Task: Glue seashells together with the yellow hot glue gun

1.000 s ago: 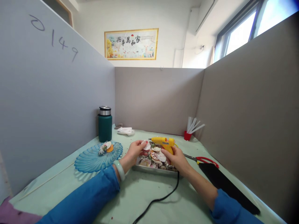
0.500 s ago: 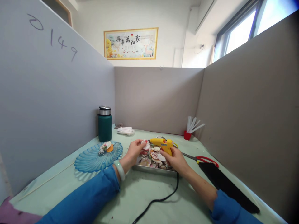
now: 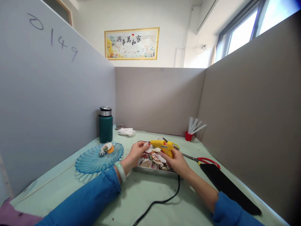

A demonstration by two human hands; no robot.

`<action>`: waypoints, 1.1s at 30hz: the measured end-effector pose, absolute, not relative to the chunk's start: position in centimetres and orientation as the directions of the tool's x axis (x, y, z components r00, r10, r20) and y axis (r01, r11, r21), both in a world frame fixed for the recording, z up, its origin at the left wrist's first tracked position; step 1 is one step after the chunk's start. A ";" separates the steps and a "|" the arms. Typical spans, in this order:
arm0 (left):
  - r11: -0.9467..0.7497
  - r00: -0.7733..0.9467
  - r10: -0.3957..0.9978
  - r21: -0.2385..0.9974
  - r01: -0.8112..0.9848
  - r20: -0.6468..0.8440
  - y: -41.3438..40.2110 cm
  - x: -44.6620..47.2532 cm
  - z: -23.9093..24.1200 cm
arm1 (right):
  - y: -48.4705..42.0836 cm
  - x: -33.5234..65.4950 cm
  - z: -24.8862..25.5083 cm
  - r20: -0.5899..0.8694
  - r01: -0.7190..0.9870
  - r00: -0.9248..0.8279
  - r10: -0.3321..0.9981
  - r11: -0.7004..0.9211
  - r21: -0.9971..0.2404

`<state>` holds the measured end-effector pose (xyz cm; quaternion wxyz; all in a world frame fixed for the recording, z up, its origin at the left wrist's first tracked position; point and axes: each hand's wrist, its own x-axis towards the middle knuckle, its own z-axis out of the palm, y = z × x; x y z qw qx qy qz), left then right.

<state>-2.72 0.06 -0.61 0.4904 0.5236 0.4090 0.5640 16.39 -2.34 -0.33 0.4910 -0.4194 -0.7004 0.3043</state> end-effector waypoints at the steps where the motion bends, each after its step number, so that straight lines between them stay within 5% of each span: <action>1: -0.185 0.033 0.981 0.975 -0.124 0.190 0.1 -2.7 -0.6 | -2.3 16.4 -0.4 0.440 0.291 -0.170 0.882 0.472 -0.832; 33: -0.233 -0.027 0.972 0.968 -0.093 0.232 -0.4 -2.5 -0.1 | -2.1 16.3 -0.6 0.512 0.471 -0.219 0.831 0.550 -0.690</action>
